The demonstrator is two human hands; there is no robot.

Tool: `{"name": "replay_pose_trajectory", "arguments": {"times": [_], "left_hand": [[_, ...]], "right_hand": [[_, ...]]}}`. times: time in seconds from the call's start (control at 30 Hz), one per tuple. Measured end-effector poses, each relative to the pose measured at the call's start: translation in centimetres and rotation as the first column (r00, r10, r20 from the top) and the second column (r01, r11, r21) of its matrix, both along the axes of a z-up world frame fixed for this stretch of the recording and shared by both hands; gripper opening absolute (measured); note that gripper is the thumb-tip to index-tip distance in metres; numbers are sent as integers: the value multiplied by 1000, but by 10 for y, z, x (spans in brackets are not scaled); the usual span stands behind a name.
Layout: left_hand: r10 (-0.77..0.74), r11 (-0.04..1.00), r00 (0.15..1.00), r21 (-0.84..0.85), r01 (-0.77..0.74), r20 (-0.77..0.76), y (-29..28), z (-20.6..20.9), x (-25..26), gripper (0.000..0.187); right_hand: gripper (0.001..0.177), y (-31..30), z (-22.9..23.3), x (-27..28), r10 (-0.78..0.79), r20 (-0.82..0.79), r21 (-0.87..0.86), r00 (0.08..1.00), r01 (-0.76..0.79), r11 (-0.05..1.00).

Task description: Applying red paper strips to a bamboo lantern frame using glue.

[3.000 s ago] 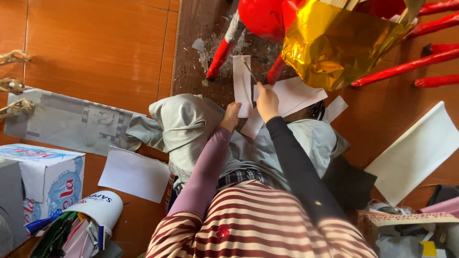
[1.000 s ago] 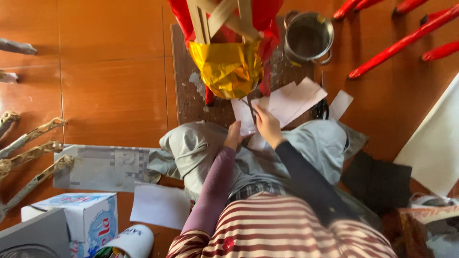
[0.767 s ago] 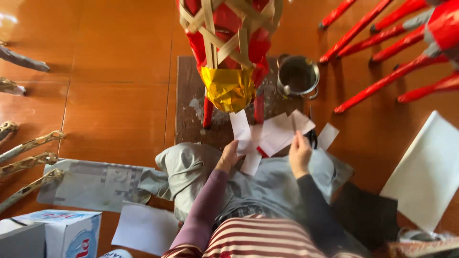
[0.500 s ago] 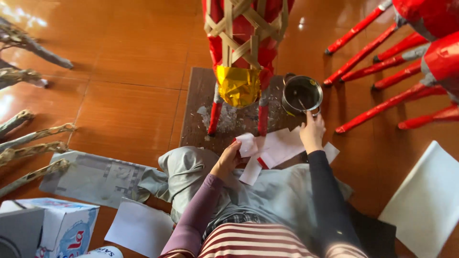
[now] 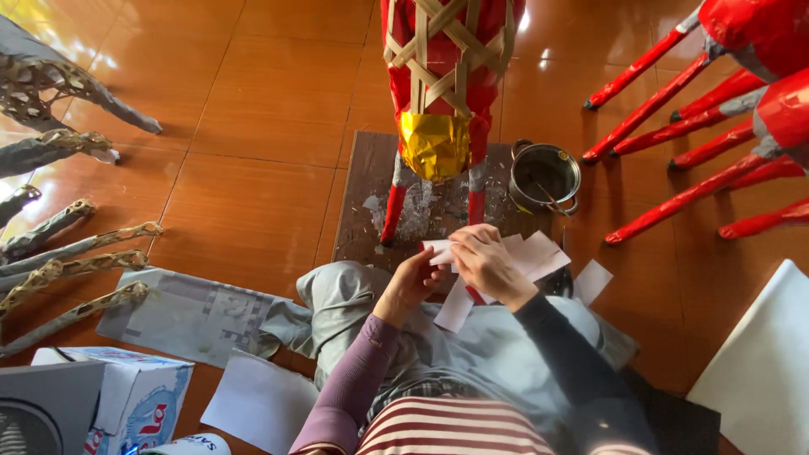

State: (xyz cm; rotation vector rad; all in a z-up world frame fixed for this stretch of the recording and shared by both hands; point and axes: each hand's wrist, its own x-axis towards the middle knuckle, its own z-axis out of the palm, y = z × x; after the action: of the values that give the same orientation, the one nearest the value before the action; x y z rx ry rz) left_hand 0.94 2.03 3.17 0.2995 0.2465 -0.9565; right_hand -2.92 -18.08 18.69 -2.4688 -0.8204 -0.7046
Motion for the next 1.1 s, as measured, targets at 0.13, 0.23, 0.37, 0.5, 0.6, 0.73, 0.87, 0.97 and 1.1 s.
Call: {"name": "replay_pose_trajectory", "arguments": {"times": [0.13,0.23,0.37,0.5,0.6,0.73,0.87,0.97,1.1], "left_hand": [[97,991,995,95,-97,1,15,-33,3,30],[100,995,995,7,-99,-32,15,-9,-2,32],[-9,991,978,132,-19,206,14,54,-19,52],[13,777,798,497,-387,602,13,86,-32,45],[-172,451,108,176,-875,979,7,146,-35,58],[-420,356,104,269,-895,902,22,137,-24,39],[-59,488,184,189,-852,981,59,170,-22,24],[-180,382,-141,-63,-922,974,80,277,-22,25],[47,432,-225,-223,-874,973,78,369,6,17]], "right_hand": [[27,7,12,-6,72,99,-107,992,-62,992],[30,6,1,-6,37,160,-138,986,-15,990],[19,4,8,0,-79,153,-30,985,84,996],[11,8,47,-1,-135,104,21,985,133,991],[11,18,87,-11,-40,41,82,998,36,996],[12,1,148,-23,92,21,306,996,-94,947],[15,-36,188,-36,113,-16,627,993,-78,775],[34,-34,229,-32,116,120,733,986,-167,659],[28,-56,248,4,156,242,779,958,-288,556]]}}
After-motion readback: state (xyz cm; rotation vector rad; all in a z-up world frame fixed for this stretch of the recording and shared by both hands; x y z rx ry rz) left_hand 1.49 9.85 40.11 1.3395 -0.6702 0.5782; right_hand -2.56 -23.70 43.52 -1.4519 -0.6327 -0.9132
